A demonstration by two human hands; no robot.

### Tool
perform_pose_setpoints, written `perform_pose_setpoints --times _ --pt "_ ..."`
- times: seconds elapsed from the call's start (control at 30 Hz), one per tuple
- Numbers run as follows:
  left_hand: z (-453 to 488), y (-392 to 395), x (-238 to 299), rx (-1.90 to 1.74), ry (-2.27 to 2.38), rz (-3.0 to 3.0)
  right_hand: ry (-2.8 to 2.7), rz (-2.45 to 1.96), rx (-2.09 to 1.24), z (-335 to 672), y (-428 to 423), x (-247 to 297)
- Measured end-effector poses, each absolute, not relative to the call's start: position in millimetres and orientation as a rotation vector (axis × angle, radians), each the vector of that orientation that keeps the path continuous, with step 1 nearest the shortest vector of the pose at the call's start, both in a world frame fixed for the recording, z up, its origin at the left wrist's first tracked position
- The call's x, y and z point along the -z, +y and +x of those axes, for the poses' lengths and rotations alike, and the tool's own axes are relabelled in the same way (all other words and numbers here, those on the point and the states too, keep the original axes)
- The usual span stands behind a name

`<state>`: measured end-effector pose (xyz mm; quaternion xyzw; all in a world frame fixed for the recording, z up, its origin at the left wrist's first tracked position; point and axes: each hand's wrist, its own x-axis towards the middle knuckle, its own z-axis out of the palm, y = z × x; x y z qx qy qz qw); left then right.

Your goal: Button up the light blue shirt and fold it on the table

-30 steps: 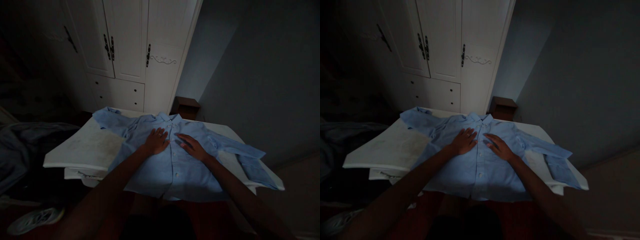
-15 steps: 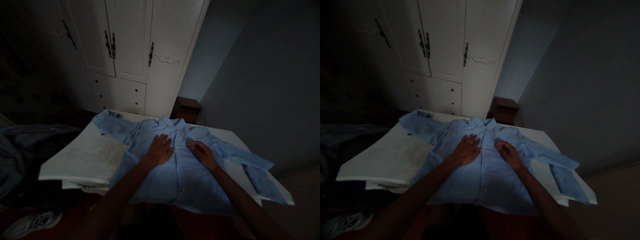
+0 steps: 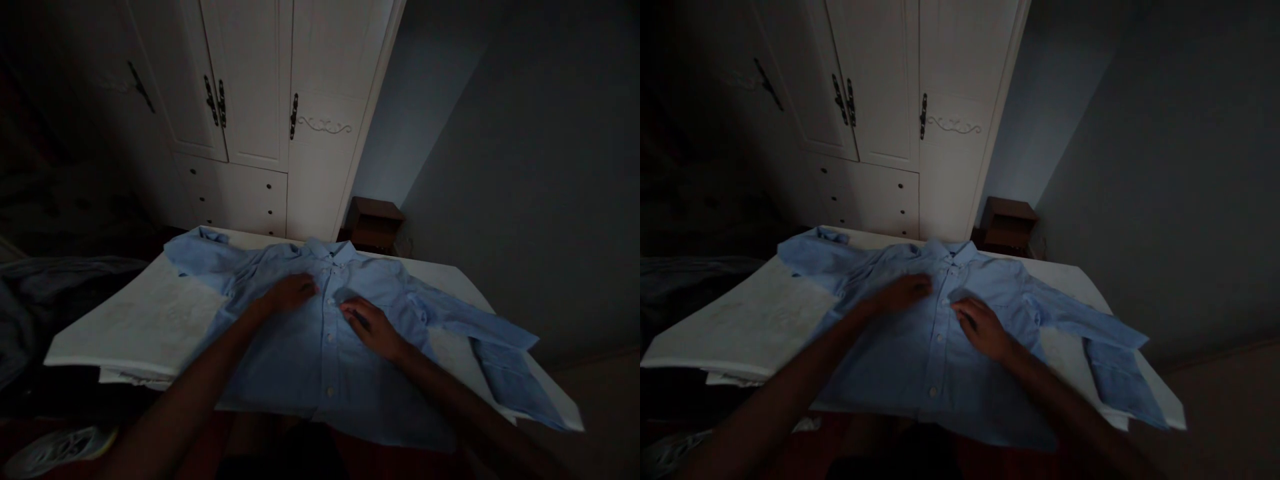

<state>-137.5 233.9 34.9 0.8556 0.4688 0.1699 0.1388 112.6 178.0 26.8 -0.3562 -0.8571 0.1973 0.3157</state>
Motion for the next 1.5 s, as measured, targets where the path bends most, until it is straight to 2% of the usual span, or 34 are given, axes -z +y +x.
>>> perform_pose_setpoints --times 0.13,0.27,0.4,0.53,0.7,0.8,0.93,1.03,1.3,1.37,1.5 --pt "-136.5 261.8 -61.6 -0.595 1.521 2.411 -2.42 -0.763 -0.48 108.4 182.6 -49.1" --pt "-123.0 296.3 -74.9 -0.718 1.537 2.45 -2.351 -0.766 -0.376 114.4 228.3 -67.0" --pt "-108.0 334.2 -81.5 -0.512 1.54 2.582 -2.283 -0.83 -0.373 119.9 295.8 -63.6" --pt "-96.9 357.7 -84.5 -0.136 1.48 2.658 -2.366 -0.871 -0.323 115.4 345.2 -53.2" --pt "-94.7 367.2 -82.7 0.044 1.394 2.631 -2.643 -1.002 -0.477 104.2 373.3 -48.3" --pt "-100.4 368.4 -82.3 -0.069 1.419 2.654 -2.594 -0.984 -0.477 105.0 382.3 -44.1" --pt "-105.8 364.4 -77.7 -0.384 1.662 2.58 -2.259 -0.98 -0.4 114.9 390.1 -31.9" --pt "-102.6 357.3 -68.1 -0.489 1.825 2.547 -2.106 -1.0 -0.401 120.8 390.6 -23.3" --pt "-98.3 332.3 -60.0 -0.938 1.877 2.517 -2.322 -1.02 -0.216 111.3 356.3 -40.2" --pt "-99.1 321.9 -64.9 -0.932 1.836 2.481 -2.455 -0.961 -0.184 105.5 343.9 -51.2" --pt "-99.4 299.8 -68.2 -0.603 1.681 2.419 -2.764 -0.779 -0.175 94.9 326.4 -64.2"
